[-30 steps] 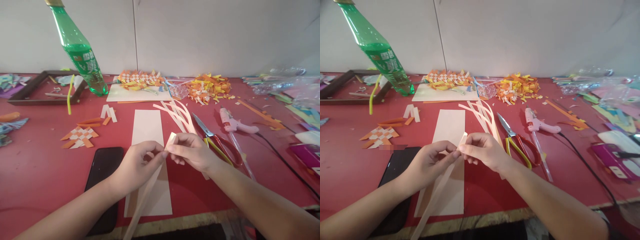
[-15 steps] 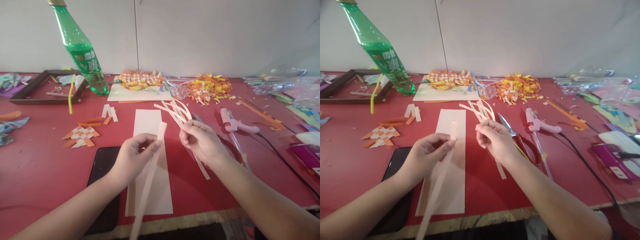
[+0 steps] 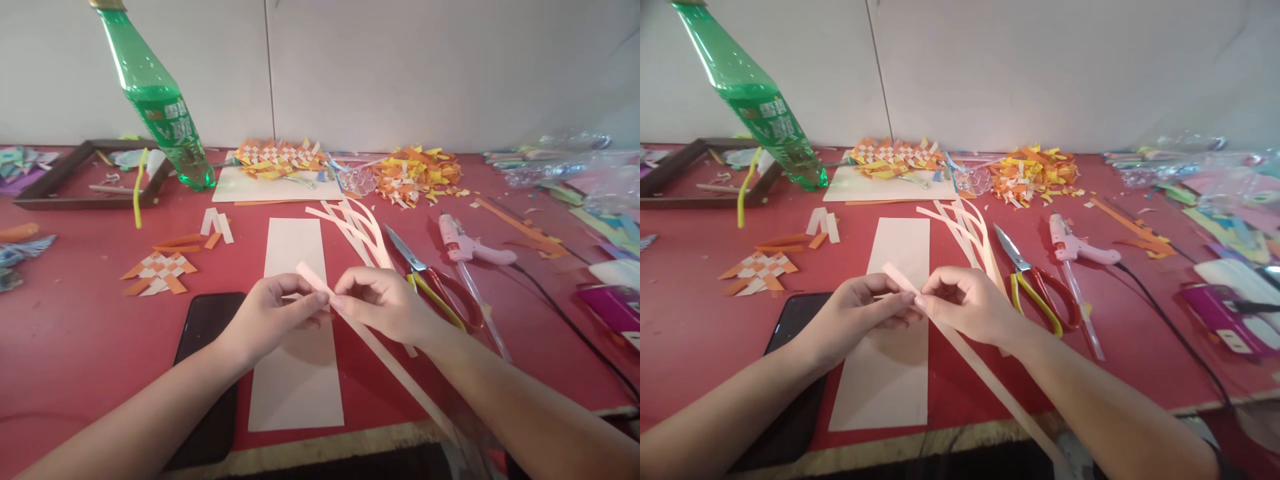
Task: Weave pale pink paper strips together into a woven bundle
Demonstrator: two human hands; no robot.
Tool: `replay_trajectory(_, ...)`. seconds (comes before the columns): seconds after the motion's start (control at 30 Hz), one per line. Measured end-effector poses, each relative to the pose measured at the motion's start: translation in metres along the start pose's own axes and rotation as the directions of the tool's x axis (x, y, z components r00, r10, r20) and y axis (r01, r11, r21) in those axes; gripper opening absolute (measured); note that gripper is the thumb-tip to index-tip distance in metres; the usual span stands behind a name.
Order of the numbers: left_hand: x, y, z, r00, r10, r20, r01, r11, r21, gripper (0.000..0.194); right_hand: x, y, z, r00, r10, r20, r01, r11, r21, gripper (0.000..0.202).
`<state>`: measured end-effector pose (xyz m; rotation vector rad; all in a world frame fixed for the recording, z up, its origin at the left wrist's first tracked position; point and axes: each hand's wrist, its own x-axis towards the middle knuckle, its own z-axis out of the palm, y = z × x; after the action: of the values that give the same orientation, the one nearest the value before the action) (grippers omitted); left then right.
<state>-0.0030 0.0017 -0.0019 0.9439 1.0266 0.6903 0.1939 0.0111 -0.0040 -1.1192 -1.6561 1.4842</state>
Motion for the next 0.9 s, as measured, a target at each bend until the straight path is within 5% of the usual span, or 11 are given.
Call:
replay_trajectory(0.3,0.0025,-0.0031,-0.0044,0.966,0.125,-0.227,-0.169,0.967,-0.188,0.018,-0.0024,-0.0001,-0.0020,0.998,0.036,0.043,-0.037,0.999,0.024,0.019)
replay_trajectory(0.9,-0.0042,-0.0030,0.0031,0.985,0.169,-0.026,-0.163,0.976,0.141,0.012,-0.0013,0.0061,0.0073,0.996,-0.087,-0.026,0.090,0.981,0.173,0.007)
